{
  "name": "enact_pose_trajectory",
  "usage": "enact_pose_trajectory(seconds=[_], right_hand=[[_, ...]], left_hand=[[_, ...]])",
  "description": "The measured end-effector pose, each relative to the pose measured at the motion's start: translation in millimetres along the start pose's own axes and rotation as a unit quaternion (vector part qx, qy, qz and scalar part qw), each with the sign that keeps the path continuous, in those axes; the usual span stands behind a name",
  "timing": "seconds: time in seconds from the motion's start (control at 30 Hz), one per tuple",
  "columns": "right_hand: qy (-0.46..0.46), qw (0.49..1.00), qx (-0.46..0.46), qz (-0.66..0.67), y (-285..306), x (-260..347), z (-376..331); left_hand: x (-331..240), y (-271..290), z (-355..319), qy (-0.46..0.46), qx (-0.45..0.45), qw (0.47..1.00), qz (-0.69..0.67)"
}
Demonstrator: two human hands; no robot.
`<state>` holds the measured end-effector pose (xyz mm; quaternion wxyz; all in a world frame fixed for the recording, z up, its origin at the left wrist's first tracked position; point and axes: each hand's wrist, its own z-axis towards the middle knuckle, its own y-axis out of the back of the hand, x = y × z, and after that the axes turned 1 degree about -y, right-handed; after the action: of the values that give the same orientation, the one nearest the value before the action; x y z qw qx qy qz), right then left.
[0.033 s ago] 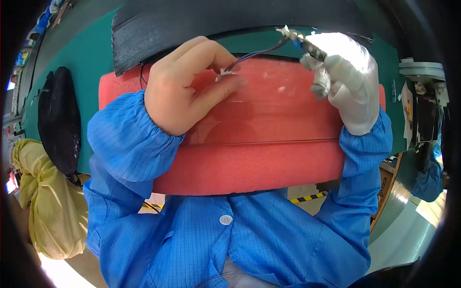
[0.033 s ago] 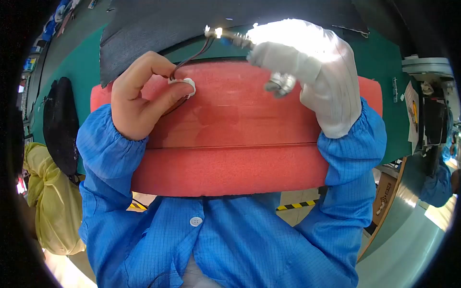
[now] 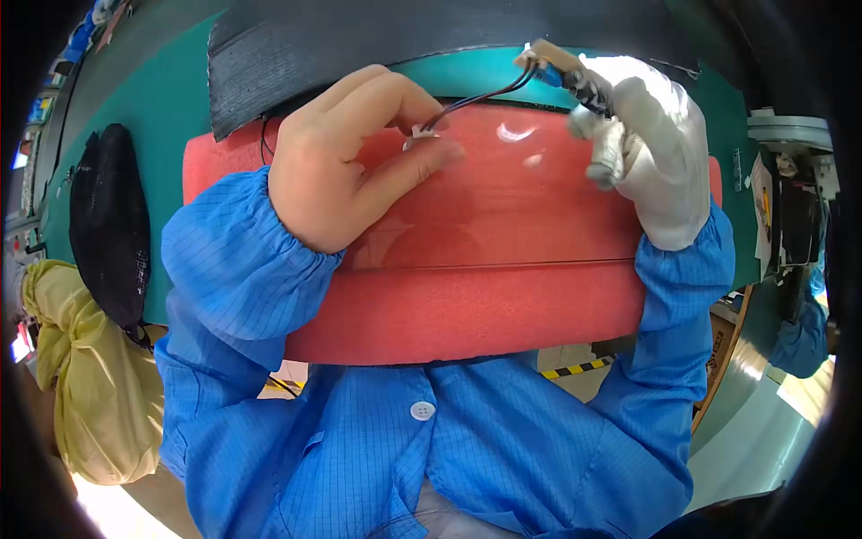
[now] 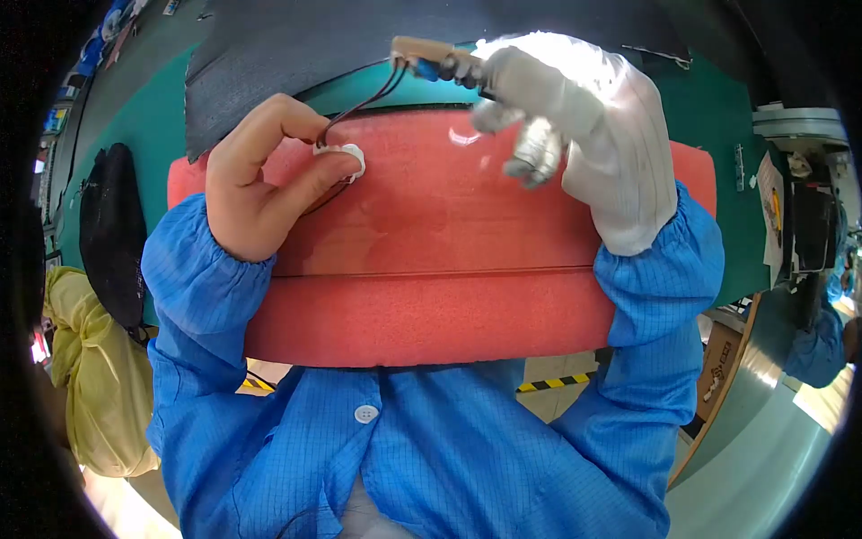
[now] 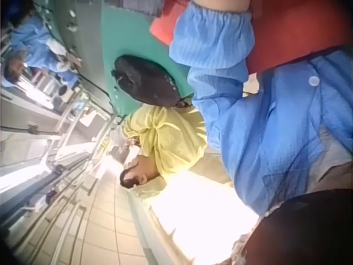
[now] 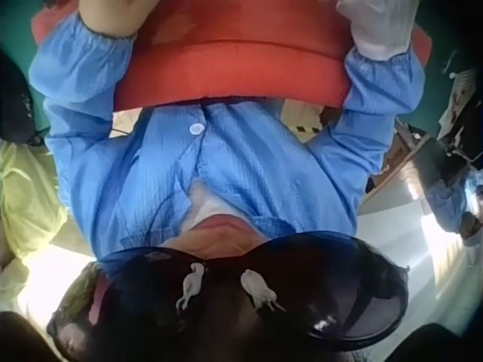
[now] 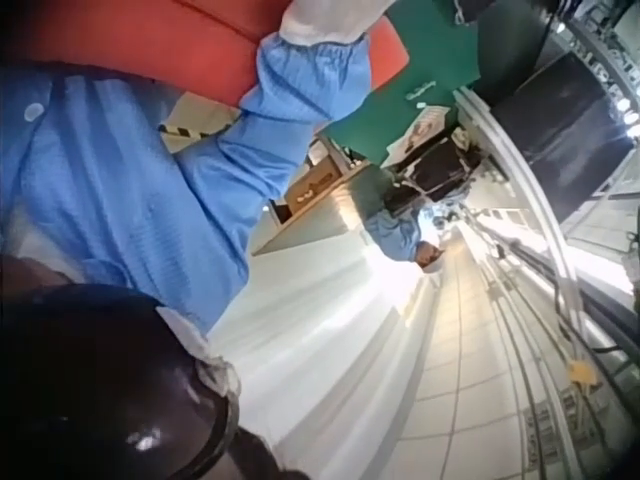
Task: Test and organize LED circuit boards by connecting them to a testing fixture at a manual assembly station.
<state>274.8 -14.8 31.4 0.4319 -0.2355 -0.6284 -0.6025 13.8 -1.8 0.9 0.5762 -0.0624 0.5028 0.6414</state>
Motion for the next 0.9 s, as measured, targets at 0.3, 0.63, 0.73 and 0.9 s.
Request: enact_pose_trajectory(seconds=[0.3,0.63,0.73,0.9], right_hand=[[-0.153,0.975,-0.004,0.162,-13,-4,1],[-0.100,0.969,-0.007,0.228,-13,-26,-7],[0.044,0.999,0.000,0.018,-14,-27,4],[-0.084,0.980,0.013,0.179,-10,-41,4]], left_hand=[[0,3,-2,-0.013,0.015,0.999,0.026],[-7,15,-1,-0.034,0.034,0.998,0.032],[3,16,-1,-0.051,0.004,0.999,0.005],[2,13,5,-0.062,-0.004,0.998,-0.004]])
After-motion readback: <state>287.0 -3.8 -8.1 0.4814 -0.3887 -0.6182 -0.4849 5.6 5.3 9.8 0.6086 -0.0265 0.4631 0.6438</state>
